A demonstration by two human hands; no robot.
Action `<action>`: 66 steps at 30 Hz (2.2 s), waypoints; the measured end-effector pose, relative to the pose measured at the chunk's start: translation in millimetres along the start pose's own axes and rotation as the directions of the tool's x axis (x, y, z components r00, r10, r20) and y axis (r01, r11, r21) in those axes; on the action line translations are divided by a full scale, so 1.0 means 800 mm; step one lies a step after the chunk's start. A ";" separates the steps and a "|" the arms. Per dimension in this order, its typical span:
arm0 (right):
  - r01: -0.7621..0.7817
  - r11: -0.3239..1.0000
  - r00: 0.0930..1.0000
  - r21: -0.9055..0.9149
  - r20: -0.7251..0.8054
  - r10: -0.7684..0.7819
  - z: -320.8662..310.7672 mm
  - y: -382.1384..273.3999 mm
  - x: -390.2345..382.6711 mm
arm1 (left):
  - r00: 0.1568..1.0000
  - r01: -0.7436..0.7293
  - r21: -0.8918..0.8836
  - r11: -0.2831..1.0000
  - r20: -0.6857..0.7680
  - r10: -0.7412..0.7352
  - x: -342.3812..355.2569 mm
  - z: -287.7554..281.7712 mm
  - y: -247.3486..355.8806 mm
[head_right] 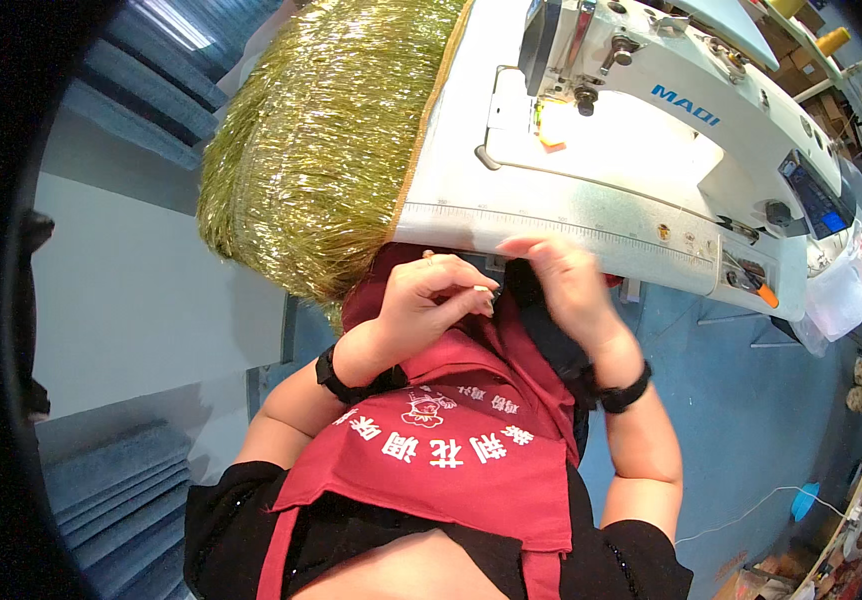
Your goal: The person aligns a gold tinsel curtain with a gold trim on a sewing machine, measures the trim with a tape measure, and sews the trim to the curtain edge. The person repeatedly adjusts the fabric and trim to maintain alignment during sewing.
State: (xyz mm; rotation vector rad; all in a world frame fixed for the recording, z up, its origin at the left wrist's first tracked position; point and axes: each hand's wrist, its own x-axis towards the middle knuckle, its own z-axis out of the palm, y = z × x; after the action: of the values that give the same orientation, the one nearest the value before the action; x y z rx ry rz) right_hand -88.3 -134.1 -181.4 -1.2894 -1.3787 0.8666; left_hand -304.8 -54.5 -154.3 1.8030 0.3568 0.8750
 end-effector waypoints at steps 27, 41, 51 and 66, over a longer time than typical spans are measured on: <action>0.044 0.800 0.995 0.599 0.046 -0.090 -0.049 -0.042 -0.067 | 0.902 0.217 -0.064 0.974 -0.367 -0.225 -0.106 -0.036 -0.095; -0.099 0.887 0.971 0.451 0.241 -0.014 -0.038 -0.026 -0.068 | 0.870 0.492 0.638 0.592 -0.357 -0.339 -0.083 -0.102 -0.108; -0.036 0.864 0.990 0.503 0.136 -0.038 -0.041 -0.004 -0.070 | 0.847 0.528 0.706 0.472 -0.475 -0.237 -0.080 -0.118 -0.042; -0.123 0.933 0.989 0.339 -0.034 0.143 -0.064 -0.001 -0.055 | 0.674 0.447 0.412 0.794 -0.739 0.004 -0.042 -0.168 -0.088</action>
State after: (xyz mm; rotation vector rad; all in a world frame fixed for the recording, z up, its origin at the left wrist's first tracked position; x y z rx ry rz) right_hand -43.2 -183.7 -177.6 -1.1400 -1.0508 1.0969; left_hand -411.9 45.2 -207.1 1.7906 1.4758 1.3653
